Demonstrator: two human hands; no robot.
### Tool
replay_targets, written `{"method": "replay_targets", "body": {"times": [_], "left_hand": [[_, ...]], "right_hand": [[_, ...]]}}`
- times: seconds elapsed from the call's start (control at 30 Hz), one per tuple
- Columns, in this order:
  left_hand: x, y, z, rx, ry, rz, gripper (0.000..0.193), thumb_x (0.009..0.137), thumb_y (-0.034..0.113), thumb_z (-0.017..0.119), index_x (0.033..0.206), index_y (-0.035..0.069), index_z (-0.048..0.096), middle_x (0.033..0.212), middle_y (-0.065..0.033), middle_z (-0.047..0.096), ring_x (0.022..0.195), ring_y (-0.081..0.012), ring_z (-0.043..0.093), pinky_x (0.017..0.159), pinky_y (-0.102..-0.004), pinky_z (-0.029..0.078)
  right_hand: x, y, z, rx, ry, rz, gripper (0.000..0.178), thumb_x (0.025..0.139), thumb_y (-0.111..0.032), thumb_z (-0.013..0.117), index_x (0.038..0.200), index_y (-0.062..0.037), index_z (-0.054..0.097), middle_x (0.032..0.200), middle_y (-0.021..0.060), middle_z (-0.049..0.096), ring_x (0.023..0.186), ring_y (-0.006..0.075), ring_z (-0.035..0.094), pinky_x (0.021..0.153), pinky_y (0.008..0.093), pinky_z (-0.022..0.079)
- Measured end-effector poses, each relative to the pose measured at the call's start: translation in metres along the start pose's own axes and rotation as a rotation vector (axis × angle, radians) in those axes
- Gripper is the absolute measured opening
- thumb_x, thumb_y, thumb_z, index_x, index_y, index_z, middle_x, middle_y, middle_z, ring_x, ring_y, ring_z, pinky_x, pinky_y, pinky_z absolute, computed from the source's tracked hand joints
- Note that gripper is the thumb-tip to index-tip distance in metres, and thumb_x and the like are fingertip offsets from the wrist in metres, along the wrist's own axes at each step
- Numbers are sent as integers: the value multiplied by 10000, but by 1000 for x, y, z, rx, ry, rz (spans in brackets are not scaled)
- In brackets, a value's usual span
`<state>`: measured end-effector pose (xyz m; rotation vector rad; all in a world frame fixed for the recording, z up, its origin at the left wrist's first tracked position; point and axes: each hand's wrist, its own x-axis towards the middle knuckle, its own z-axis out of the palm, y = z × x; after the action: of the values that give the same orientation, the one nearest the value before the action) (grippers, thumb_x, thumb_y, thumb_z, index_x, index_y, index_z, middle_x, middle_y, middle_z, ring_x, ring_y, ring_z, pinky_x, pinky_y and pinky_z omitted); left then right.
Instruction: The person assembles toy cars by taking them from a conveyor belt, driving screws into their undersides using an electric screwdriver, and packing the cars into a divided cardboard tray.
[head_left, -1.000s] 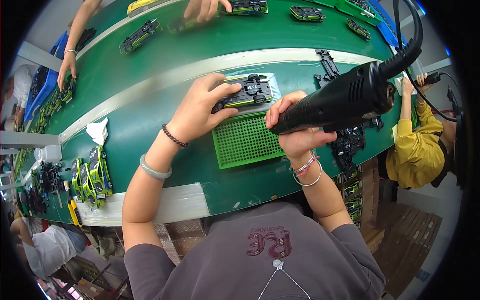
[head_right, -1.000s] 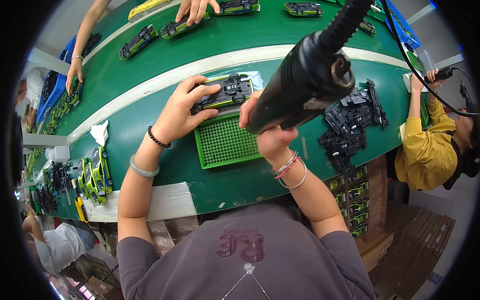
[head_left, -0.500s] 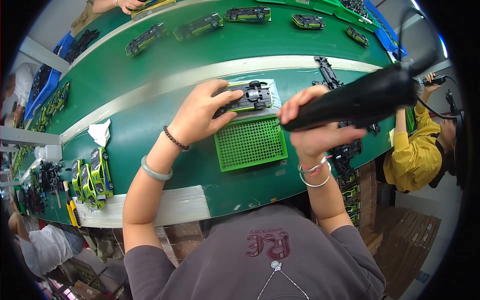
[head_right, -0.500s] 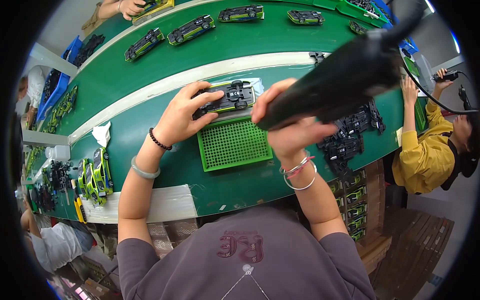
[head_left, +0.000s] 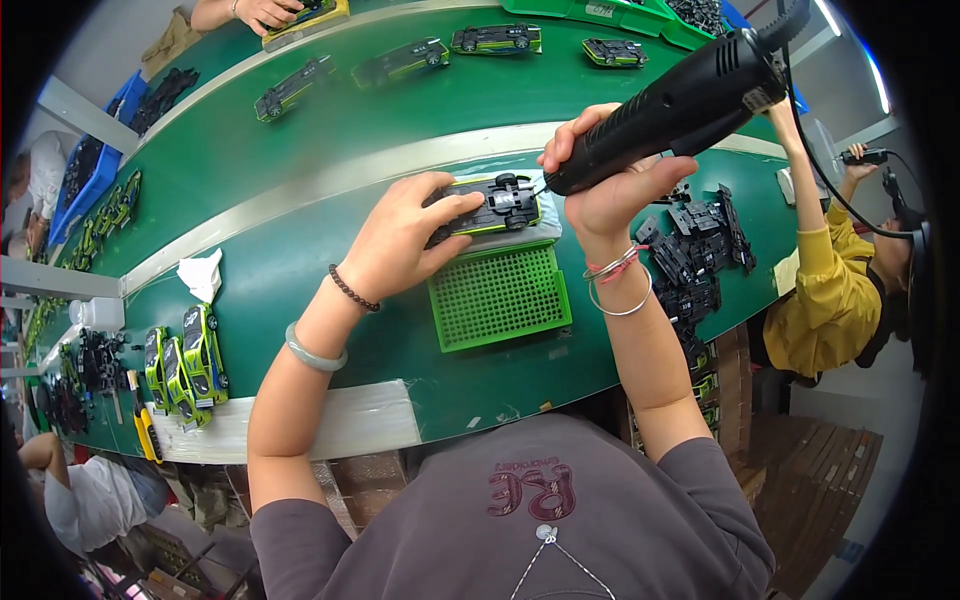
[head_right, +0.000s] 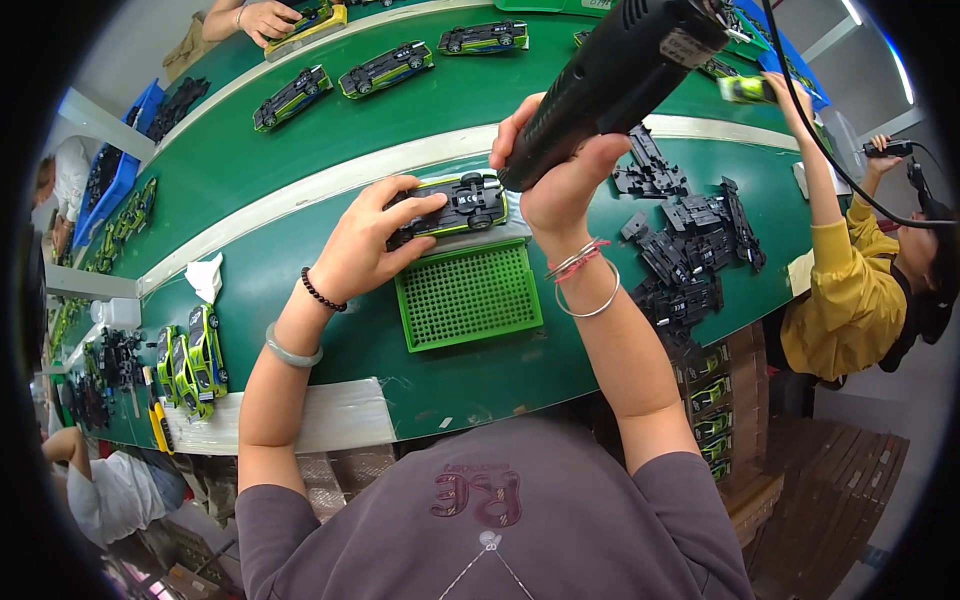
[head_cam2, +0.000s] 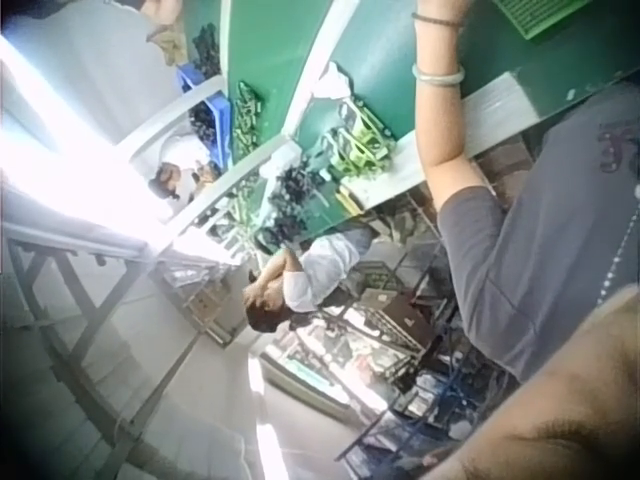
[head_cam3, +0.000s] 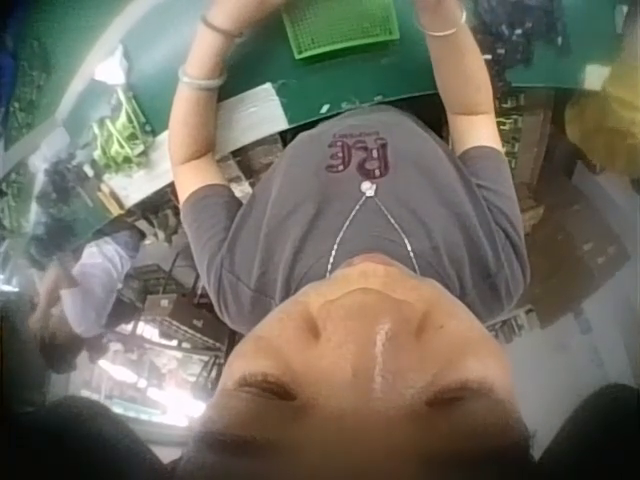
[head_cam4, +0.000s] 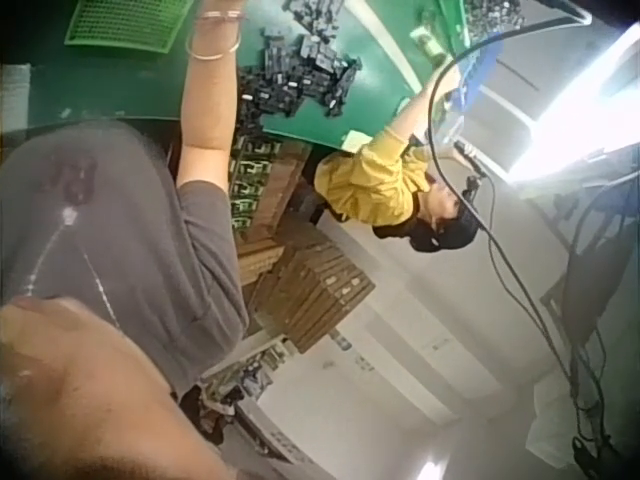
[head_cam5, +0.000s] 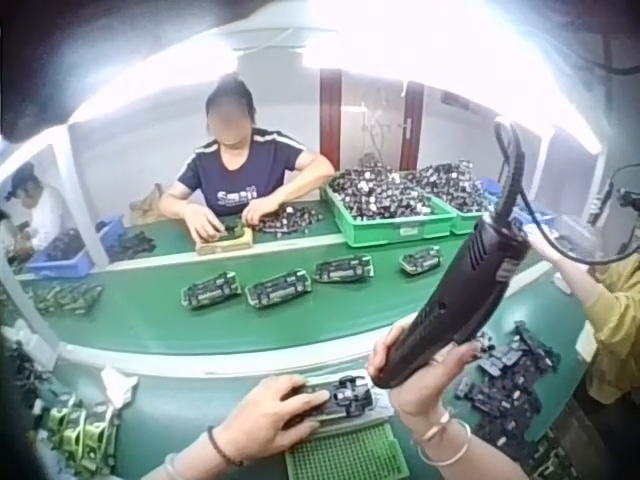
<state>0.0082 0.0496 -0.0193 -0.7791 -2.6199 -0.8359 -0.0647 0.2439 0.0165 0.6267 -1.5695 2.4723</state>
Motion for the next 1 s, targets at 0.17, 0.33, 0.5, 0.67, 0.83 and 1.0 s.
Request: {"method": "replay_targets", "body": {"times": [0.17,0.33,0.5,0.67,0.83,1.0], "left_hand": [[2,0,0,0,1,6,445,724,129,693,1151,133,569,1084,-142,532,994,-319,524,852,-388,443],[1,0,-3,-30,-36,-43,462,711,151,708,1152,143,570,1107,-140,527,1031,-333,510,885,-410,425],[12,17,-11,133,94,21,488,676,197,741,1131,133,578,1128,-127,520,1106,-360,467,939,-453,380],[20,42,-1,134,273,91,269,640,183,734,835,66,590,913,-88,547,938,-297,528,835,-420,429],[18,49,3,-13,332,87,106,691,79,696,727,53,600,779,-43,556,802,-243,549,686,-349,463],[17,44,6,-275,344,41,111,703,85,718,790,59,655,820,-49,592,798,-231,554,684,-336,462]], "right_hand": [[-2,7,-1,-51,-34,9,967,569,-929,214,784,-20,465,547,102,489,489,207,503,468,301,436],[0,1,3,-109,-53,10,976,564,-932,209,782,-16,467,557,102,493,489,204,502,472,307,443],[-4,-15,7,114,-43,-48,1027,524,-954,150,804,-18,467,575,103,502,498,199,505,476,314,442],[-19,-28,31,291,-92,-71,1094,464,-974,121,819,0,470,591,109,516,510,192,521,505,310,469],[-22,-27,36,406,-207,-213,1103,483,-975,176,849,30,448,665,148,541,489,193,548,430,265,458],[-25,-48,33,345,-285,-262,1131,392,-997,183,865,-15,483,654,104,537,536,195,527,543,339,478]]}}
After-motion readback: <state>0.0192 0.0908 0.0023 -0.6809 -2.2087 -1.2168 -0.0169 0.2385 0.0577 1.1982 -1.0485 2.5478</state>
